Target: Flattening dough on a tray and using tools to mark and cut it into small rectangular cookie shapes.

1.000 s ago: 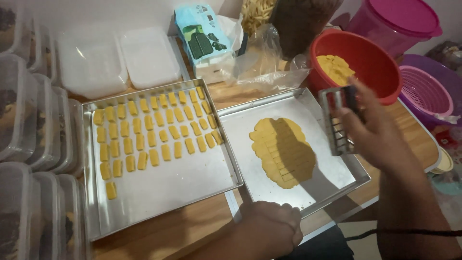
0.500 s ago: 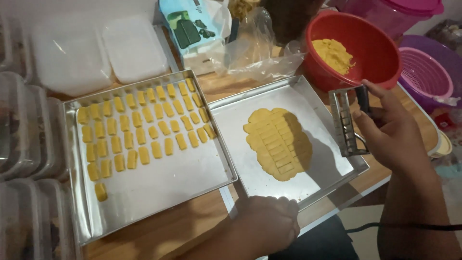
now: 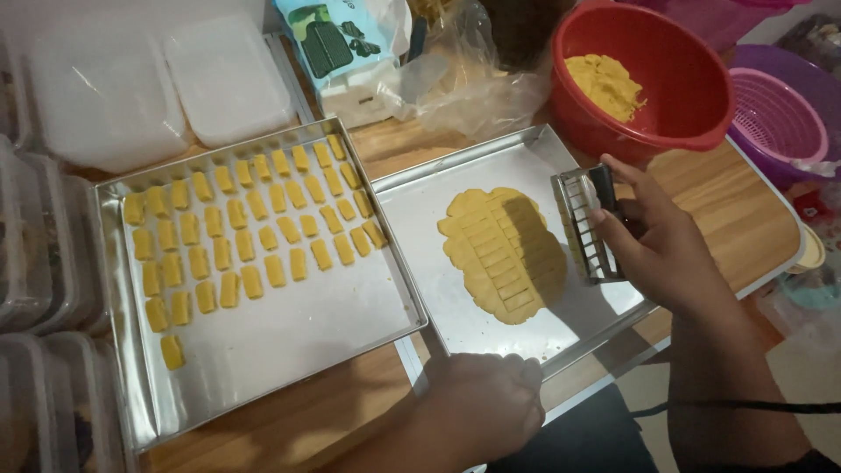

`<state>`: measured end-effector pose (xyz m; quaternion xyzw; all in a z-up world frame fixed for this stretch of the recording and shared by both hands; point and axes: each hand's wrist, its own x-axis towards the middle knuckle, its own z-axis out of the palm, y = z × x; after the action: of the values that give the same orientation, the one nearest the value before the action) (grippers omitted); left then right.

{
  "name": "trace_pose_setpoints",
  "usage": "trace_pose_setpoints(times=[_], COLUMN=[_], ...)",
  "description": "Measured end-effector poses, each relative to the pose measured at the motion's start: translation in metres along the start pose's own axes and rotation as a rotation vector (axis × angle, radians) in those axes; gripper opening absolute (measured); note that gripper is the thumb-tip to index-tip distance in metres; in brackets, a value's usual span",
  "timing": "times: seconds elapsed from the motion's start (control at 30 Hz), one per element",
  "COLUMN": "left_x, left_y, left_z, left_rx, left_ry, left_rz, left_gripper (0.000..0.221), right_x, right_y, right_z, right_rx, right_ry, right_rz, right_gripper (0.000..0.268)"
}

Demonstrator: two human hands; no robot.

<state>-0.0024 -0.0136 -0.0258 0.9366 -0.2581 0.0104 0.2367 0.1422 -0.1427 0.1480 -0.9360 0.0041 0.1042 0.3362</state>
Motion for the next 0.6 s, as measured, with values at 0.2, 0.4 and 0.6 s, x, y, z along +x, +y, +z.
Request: trace_pose_setpoints(times=[0.2, 0.4, 0.6], left_x=[0.0, -0.002, 0.005], left_y=[0.003, 0.001, 0.006], left_z=[-0.011, 0.002, -0.027], left_rx=[-0.016, 0.074, -0.097], left_ry=[-0.071, 0.063, -0.287], left_rz=[-0.039, 0.026, -0.12], left_gripper=[0.023, 0.017, 0.027], right_x=[0.002, 0.024, 0.026], right_y=[0.007, 0.078, 0.116], right_z=[-0.002, -0.028, -0.048], right_rx=[-0.081, -0.22, -0.142], right_ry=[0.055, 0.364, 0.425], right_rz=[-0.021, -0.282, -0.436], right_gripper=[0.068, 0.06, 0.047])
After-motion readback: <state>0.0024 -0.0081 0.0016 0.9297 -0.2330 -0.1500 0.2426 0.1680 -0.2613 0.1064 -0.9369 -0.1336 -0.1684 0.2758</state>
